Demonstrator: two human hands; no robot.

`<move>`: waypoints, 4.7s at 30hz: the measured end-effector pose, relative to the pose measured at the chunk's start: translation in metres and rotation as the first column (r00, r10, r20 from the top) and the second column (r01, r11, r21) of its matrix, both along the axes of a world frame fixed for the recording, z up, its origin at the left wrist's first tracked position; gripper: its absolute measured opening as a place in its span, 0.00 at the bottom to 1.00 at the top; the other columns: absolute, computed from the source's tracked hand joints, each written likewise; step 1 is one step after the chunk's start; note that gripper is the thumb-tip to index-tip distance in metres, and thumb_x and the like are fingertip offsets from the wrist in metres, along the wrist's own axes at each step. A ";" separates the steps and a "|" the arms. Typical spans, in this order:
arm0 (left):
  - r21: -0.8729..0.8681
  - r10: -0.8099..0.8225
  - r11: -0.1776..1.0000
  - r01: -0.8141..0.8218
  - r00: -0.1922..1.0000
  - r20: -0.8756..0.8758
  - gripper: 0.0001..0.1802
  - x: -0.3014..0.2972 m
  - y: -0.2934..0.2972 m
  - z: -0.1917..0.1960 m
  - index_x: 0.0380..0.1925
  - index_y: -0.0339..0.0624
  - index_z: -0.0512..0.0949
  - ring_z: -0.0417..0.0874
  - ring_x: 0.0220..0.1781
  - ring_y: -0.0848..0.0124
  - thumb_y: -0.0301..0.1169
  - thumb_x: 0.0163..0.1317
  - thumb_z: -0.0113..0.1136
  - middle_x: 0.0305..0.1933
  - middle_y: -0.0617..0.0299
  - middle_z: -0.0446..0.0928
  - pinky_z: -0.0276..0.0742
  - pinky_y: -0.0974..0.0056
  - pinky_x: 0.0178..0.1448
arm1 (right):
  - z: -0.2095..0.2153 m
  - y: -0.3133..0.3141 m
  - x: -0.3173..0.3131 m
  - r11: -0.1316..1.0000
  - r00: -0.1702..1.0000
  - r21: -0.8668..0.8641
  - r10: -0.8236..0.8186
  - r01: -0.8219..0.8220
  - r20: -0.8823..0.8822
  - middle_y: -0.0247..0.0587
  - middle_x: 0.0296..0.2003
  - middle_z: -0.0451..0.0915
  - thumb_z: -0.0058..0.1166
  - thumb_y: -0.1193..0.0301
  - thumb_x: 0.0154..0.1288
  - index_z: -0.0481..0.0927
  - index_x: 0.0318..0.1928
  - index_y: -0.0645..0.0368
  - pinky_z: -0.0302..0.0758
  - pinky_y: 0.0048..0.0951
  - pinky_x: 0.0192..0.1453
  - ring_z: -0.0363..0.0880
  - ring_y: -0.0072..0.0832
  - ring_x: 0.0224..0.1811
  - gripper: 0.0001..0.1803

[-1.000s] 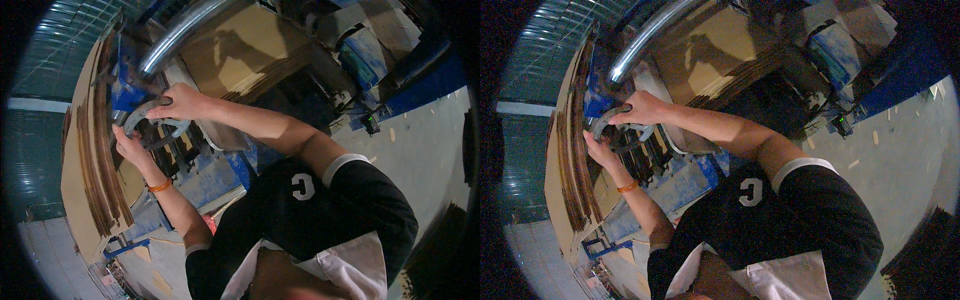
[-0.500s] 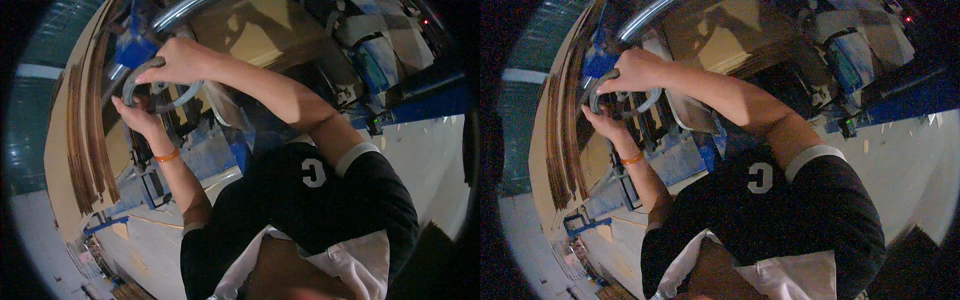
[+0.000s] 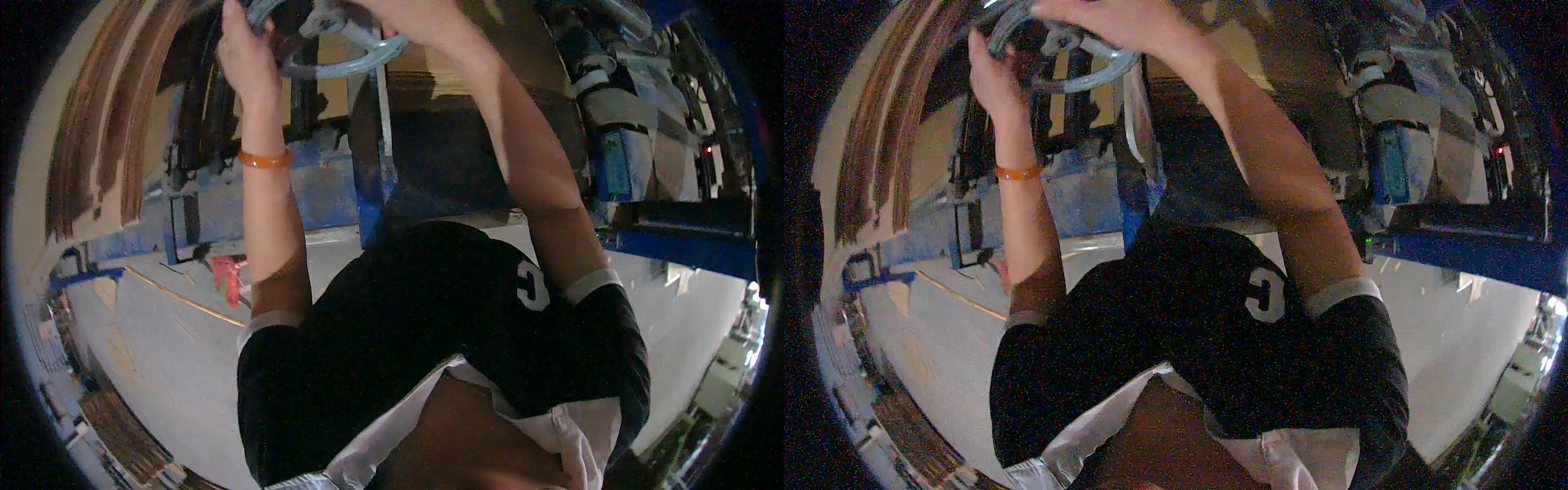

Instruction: The person loads corrugated cardboard sheets onto a machine, operates the control panel, and adjusts a wheel to process the material. They then remove the processed sheets and stack them on a nearby surface.

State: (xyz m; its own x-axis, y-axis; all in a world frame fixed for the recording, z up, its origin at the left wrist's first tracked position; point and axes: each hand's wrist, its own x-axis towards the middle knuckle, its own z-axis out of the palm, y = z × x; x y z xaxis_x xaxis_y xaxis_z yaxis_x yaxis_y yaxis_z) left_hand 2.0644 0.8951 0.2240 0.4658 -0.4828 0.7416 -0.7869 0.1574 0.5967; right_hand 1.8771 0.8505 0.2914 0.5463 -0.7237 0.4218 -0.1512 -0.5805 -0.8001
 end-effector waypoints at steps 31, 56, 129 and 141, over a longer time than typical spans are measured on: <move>-0.226 -0.294 0.945 0.238 0.918 -0.266 0.33 0.008 -0.004 -0.006 0.62 0.43 0.58 0.61 0.63 0.61 0.17 0.53 0.46 0.62 0.52 0.60 0.60 0.67 0.59 | -0.283 0.002 -0.114 0.397 0.900 0.896 -0.435 0.197 -0.005 0.50 0.40 0.76 0.37 0.61 0.67 0.69 0.47 0.67 0.77 0.34 0.39 0.78 0.37 0.37 0.20; -0.285 -0.262 0.956 0.073 0.652 -0.711 0.18 -0.032 0.004 0.023 0.37 0.40 0.68 0.70 0.26 0.68 0.44 0.62 0.40 0.23 0.59 0.69 0.70 0.62 0.33 | -0.291 -0.081 -0.020 0.357 0.550 0.656 -0.361 -0.665 0.753 0.54 0.58 0.61 0.30 0.54 0.66 0.59 0.60 0.63 0.58 0.55 0.61 0.62 0.49 0.59 0.30; -0.291 -0.251 0.955 0.067 0.707 -0.661 0.24 -0.030 0.001 0.018 0.32 0.38 0.68 0.69 0.29 0.68 0.52 0.60 0.45 0.27 0.60 0.69 0.66 0.67 0.35 | -0.297 -0.112 -0.128 0.405 0.274 0.909 -0.868 -0.096 0.415 0.44 0.48 0.71 0.48 0.54 0.58 0.66 0.51 0.61 0.68 0.44 0.52 0.69 0.37 0.51 0.27; -0.322 -0.306 0.941 0.101 0.662 -0.684 0.25 -0.027 0.000 0.018 0.39 0.37 0.69 0.72 0.35 0.67 0.51 0.61 0.44 0.33 0.58 0.72 0.69 0.64 0.42 | -0.238 -0.072 -0.128 0.088 0.390 0.968 -0.921 0.236 -0.012 0.48 0.58 0.63 0.49 0.40 0.52 0.59 0.59 0.68 0.62 0.42 0.57 0.62 0.38 0.58 0.47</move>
State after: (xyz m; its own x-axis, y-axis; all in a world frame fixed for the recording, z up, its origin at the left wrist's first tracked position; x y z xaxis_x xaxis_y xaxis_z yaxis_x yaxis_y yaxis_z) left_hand 2.0375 0.8952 0.2423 0.8102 -0.4900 0.3218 -0.0619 0.4744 0.8781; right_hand 1.7496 0.7782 0.0533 -0.3336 -0.7267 -0.6005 0.5159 0.3925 -0.7615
